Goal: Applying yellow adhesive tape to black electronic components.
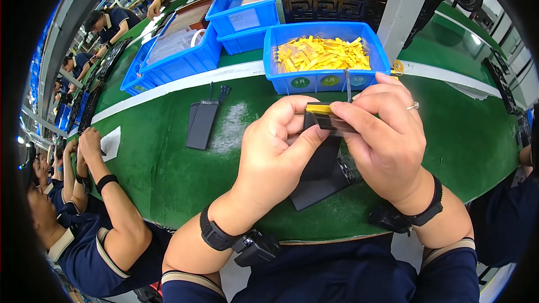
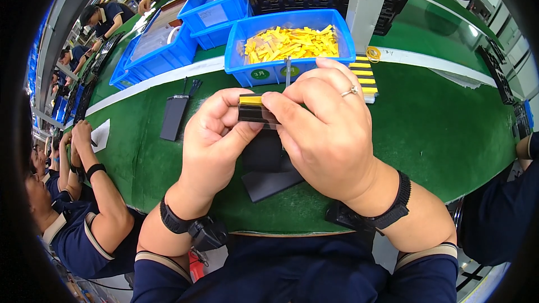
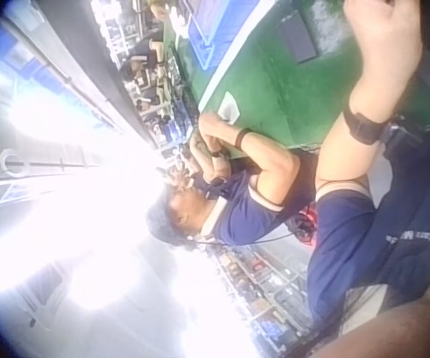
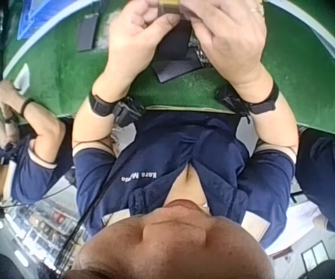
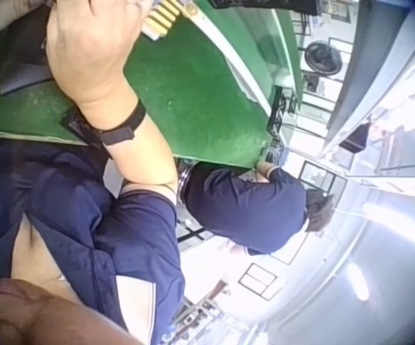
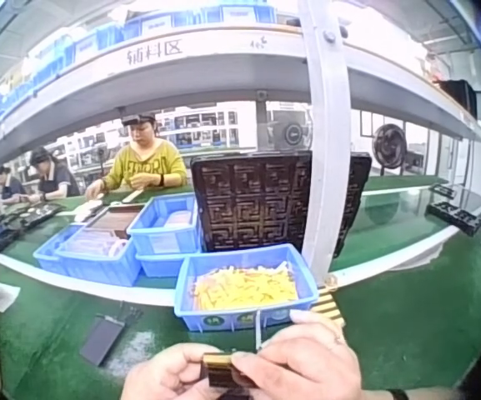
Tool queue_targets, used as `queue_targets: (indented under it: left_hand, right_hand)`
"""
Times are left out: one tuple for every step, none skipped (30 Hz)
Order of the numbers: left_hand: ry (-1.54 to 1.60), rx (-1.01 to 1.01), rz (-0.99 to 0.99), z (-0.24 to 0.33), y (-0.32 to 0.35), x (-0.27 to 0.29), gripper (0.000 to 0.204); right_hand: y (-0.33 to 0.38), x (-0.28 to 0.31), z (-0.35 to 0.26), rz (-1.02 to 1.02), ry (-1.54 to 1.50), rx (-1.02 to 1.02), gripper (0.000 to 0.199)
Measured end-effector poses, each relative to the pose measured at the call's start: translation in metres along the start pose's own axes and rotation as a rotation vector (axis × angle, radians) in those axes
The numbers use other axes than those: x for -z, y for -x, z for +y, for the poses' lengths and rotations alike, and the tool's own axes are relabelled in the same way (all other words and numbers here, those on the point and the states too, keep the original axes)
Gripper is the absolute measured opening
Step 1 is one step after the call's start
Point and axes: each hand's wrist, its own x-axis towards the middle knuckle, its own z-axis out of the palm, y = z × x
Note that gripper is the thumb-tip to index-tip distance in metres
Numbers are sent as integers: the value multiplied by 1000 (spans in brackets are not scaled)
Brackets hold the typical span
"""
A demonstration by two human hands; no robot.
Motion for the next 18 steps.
queue_targets:
  left_hand:
    - [-5,-10,2,-1,0,0,21]
    - [-5,-11,2,-1,1,-1,21]
    - [-29,-3,8,-2,1,-2,22]
    - [-53,4,13,-2,1,-3,23]
    - [-53,4,13,-2,2,-5,23]
    - [-151,-19,32,-2,4,-6,24]
    - [-249,-43,51,-1,5,-8,24]
    - [-249,-42,51,-3,5,-8,24]
    - [-344,-112,77,-4,4,-9,24]
    - [-439,-182,105,-5,4,-9,23]
    - [-440,-181,105,-5,5,-10,23]
    - [-537,-216,126,-4,5,-10,23]
    - [-634,-250,147,-3,6,-10,23]
    - [-638,-247,152,-4,6,-8,23]
    - [-722,-355,154,-6,4,-5,22]
    - [-805,-463,157,-6,1,-1,22]
    - [-763,-406,173,-5,-3,3,21]
    - [-721,-347,186,-4,-8,9,20]
  right_hand:
    - [-1,0,-1,1,0,1,29]
    - [-2,0,-2,-11,-18,-41,26]
    - [-2,1,-2,-24,-33,-84,23]
    - [-1,0,-1,-24,-32,-84,23]
    - [1,-1,1,-31,-95,-129,22]
    - [1,-1,2,-38,-159,-175,21]
    - [1,-2,2,-38,-158,-176,21]
    - [1,-2,2,-23,-141,-162,19]
    - [0,-3,2,-8,-124,-147,18]
    - [0,-3,2,-8,-124,-147,18]
    - [0,-4,1,-7,-96,-135,18]
    - [0,-5,1,-4,-70,-123,19]
    - [0,-5,1,-3,-75,-122,19]
    - [1,-6,1,-23,-99,-129,18]
    - [1,-7,2,-41,-119,-137,18]
    - [2,-6,1,-39,-123,-136,18]
    - [3,-5,1,-90,-194,-200,17]
    - [5,-3,0,-141,-264,-267,16]
